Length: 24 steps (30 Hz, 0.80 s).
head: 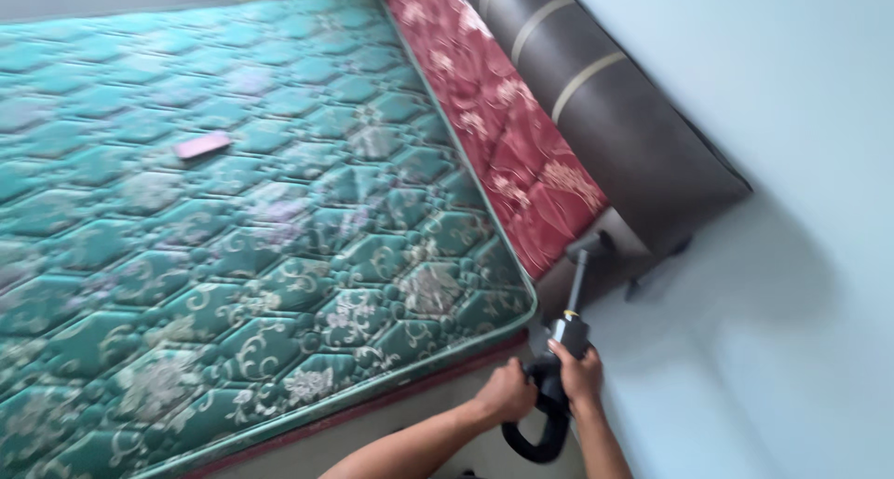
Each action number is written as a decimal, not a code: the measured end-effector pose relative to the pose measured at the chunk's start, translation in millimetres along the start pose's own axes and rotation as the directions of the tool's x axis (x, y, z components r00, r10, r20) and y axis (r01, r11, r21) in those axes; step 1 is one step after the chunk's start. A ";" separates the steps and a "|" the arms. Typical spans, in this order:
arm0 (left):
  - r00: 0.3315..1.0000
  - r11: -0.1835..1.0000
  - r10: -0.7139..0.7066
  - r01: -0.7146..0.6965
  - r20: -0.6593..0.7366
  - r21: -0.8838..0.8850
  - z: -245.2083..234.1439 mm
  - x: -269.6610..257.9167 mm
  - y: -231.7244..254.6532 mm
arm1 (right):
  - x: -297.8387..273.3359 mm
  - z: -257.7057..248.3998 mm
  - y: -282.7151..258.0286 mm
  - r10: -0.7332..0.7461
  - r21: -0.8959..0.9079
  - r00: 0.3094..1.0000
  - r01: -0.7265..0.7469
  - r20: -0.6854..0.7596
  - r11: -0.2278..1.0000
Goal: The person vacuums the headboard of a bed using a handheld vacuum cleaner, moving the nozzle along the sides and top of the headboard.
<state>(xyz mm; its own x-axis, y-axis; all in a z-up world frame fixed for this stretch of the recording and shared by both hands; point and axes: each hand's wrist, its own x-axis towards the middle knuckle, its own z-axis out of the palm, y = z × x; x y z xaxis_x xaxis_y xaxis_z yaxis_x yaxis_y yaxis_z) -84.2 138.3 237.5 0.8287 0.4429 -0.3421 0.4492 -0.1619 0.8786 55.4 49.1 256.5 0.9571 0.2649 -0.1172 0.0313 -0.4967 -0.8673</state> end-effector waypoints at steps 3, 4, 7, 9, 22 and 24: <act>0.995 0.995 0.096 -0.097 -0.021 -0.021 -3.2 -16.5 19.2 | -4.0 -17.3 -10.2 0.074 0.059 0.997 -0.076 0.035 0.995; 0.995 0.995 0.091 -0.092 -0.043 -0.024 -3.0 -21.7 25.1 | -6.3 -22.0 -13.9 0.060 0.058 0.997 -0.063 0.054 0.996; 0.990 0.992 0.123 -0.124 -0.069 -0.015 -1.3 -31.7 40.4 | -11.3 -34.1 -26.4 0.016 0.139 0.998 -0.023 0.055 0.990; 0.989 0.990 0.139 -0.140 -0.040 -0.021 2.2 -35.2 45.8 | -14.1 -45.0 -30.9 0.091 0.089 0.993 -0.098 0.076 0.991; 0.993 0.997 0.068 -0.071 -0.096 -0.036 42.1 -27.7 15.8 | 1.0 -44.3 20.2 -0.041 0.135 0.990 0.022 0.137 0.991; 0.995 0.997 0.064 -0.066 -0.076 -0.028 45.0 -26.9 9.9 | -2.3 -43.9 20.8 0.011 0.043 0.990 -0.017 0.138 0.999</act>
<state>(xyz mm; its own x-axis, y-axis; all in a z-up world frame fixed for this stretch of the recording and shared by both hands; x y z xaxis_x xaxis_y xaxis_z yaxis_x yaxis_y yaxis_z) -87.1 85.1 240.4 0.8281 0.4973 -0.2589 0.3838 -0.1662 0.9083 66.5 1.9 259.9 0.9085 0.3709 -0.1924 0.0026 -0.4655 -0.8850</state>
